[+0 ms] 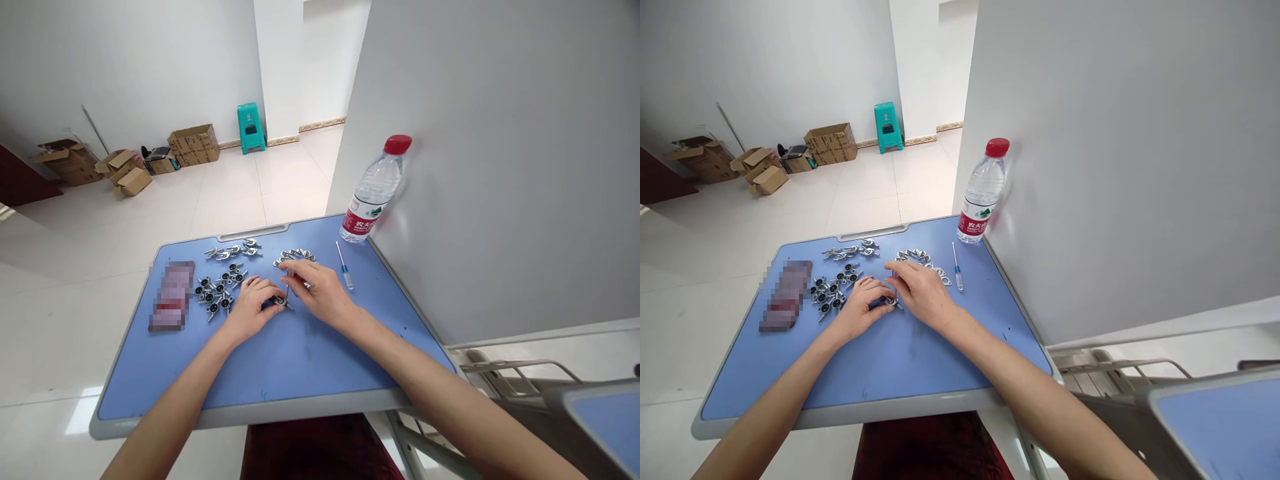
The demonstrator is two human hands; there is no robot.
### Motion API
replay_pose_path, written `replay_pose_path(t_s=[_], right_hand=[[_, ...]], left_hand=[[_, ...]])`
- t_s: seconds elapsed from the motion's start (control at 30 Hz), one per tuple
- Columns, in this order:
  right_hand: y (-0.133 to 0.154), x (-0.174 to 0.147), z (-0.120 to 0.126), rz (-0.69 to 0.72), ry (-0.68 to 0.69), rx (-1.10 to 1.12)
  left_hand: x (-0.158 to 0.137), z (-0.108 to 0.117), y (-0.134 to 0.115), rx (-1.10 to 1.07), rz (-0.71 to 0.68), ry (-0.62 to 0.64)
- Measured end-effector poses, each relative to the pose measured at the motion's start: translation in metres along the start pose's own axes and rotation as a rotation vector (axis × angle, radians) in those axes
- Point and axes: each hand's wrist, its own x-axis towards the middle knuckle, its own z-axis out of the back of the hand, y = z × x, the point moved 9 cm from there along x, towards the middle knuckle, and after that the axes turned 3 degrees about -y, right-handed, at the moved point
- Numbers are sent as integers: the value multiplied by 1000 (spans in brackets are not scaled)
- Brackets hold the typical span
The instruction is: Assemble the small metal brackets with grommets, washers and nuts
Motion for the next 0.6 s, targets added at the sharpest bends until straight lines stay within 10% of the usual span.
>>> replay_pose_path(t_s=[0.6], right_hand=[[13, 19, -16, 53, 227, 86]], left_hand=[[-4, 3, -1, 34, 33, -80]])
